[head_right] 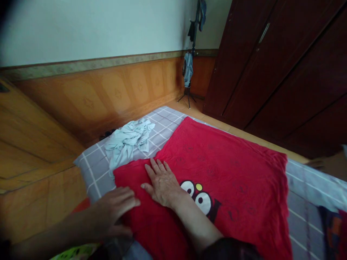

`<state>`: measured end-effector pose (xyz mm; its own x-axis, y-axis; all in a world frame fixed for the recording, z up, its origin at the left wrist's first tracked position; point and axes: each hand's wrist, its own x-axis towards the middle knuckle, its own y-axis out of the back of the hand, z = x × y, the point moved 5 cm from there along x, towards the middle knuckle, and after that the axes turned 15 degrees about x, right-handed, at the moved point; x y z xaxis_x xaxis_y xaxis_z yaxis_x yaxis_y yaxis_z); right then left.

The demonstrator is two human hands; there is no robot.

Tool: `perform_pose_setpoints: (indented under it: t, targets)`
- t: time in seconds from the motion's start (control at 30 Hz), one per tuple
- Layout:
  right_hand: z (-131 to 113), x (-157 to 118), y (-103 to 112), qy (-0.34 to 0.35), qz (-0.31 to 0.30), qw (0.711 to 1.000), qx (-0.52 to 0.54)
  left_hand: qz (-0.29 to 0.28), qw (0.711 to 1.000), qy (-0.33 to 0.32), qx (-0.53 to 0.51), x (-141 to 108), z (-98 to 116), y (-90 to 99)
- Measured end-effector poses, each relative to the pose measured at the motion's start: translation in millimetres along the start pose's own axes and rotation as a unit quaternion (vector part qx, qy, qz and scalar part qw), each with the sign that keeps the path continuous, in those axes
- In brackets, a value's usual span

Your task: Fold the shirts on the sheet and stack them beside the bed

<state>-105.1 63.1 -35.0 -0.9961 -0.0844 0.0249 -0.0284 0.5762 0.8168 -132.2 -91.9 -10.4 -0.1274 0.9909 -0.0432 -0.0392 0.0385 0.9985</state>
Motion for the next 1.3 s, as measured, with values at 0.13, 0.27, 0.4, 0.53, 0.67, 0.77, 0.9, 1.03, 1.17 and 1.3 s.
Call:
perform_pose_setpoints:
  t: [0.13, 0.27, 0.4, 0.53, 0.67, 0.77, 0.9, 1.03, 1.17, 1.3]
  targets:
    - [39, 0, 16, -0.068, 0.099, 0.990, -0.073, -0.113, 0.992, -0.014, -0.060, -8, 9, -6.8]
    - [38, -1, 15, -0.042, 0.102, 0.991, -0.081, -0.004, 0.995, 0.100, 0.017, 0, -38, -4.8]
    - [37, 2, 11, -0.046, 0.063, 0.992, -0.095, 0.026, 0.988, 0.130, 0.083, 4, -63, -12.3]
    - [56, -5, 27, -0.182, 0.163, 0.959, -0.142, 0.010, 0.978, 0.202, 0.040, 7, -78, -11.9]
    - [39, -1, 13, -0.034, 0.056, 0.994, -0.089, 0.021, 0.970, 0.237, 0.051, 20, -91, -9.1]
    - [40, -2, 18, -0.118, 0.109, 0.981, -0.113, 0.046, 0.964, 0.261, 0.007, 23, -102, -12.0]
    - [31, -3, 16, -0.092, 0.102, 0.985, -0.101, 0.089, 0.931, 0.314, -0.166, 12, -114, -18.6]
    - [21, 2, 4, -0.042, 0.073, 0.993, -0.079, 0.016, 0.909, 0.297, -0.294, 5, -112, -23.8]
    - [32, 2, 11, -0.098, 0.125, 0.982, -0.104, 0.036, 0.860, 0.357, -0.363, -3, -115, -19.2]
    - [23, -2, 11, -0.086, 0.059, 0.991, -0.083, 0.081, 0.799, 0.399, -0.443, -7, -114, -25.5]
